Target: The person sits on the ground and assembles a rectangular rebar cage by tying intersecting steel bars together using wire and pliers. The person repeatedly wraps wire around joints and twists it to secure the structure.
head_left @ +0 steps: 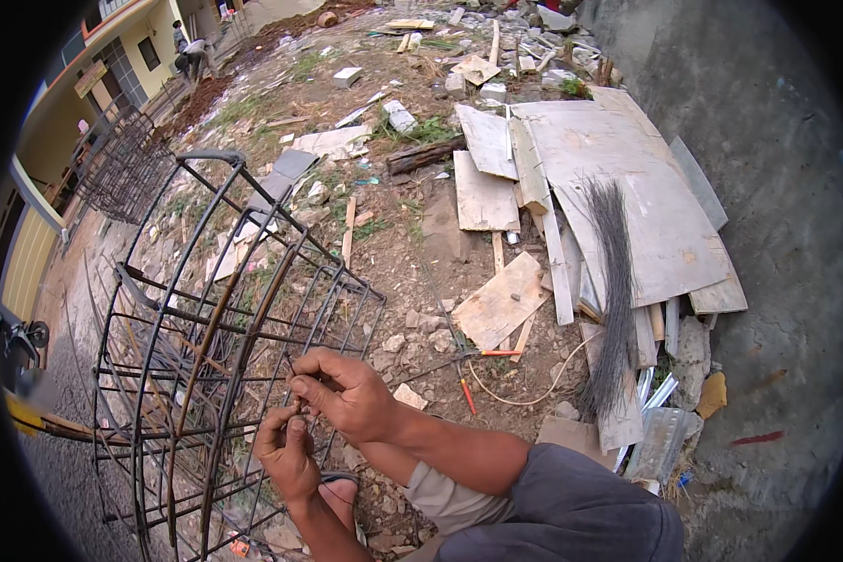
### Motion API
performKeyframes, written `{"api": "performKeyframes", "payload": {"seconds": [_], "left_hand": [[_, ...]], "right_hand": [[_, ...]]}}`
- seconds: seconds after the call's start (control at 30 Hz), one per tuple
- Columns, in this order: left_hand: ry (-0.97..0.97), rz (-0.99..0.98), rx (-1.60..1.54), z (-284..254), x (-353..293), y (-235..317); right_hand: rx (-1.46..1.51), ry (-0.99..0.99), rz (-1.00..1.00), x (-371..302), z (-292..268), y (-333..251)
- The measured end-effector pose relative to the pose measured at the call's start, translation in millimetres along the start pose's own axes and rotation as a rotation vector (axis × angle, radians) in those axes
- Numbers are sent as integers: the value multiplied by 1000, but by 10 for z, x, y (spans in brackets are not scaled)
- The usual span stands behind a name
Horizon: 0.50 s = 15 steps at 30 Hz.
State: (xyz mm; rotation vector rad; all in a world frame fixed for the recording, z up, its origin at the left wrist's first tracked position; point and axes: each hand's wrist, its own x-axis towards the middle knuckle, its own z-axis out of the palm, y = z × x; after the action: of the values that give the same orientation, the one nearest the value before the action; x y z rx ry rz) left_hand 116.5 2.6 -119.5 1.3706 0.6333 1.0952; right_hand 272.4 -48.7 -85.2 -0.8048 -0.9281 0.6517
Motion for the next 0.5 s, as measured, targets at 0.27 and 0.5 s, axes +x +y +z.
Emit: {"api": "performKeyframes", "payload": {"seconds": [0.27, 0.5], "left_hand": [[-31, -97, -39, 261, 65, 59], [-101, -172, -142, 266, 63, 37]], "right_hand": [[-116, 29, -78, 2, -177, -91], [11, 111, -31, -3, -145, -99]]}}
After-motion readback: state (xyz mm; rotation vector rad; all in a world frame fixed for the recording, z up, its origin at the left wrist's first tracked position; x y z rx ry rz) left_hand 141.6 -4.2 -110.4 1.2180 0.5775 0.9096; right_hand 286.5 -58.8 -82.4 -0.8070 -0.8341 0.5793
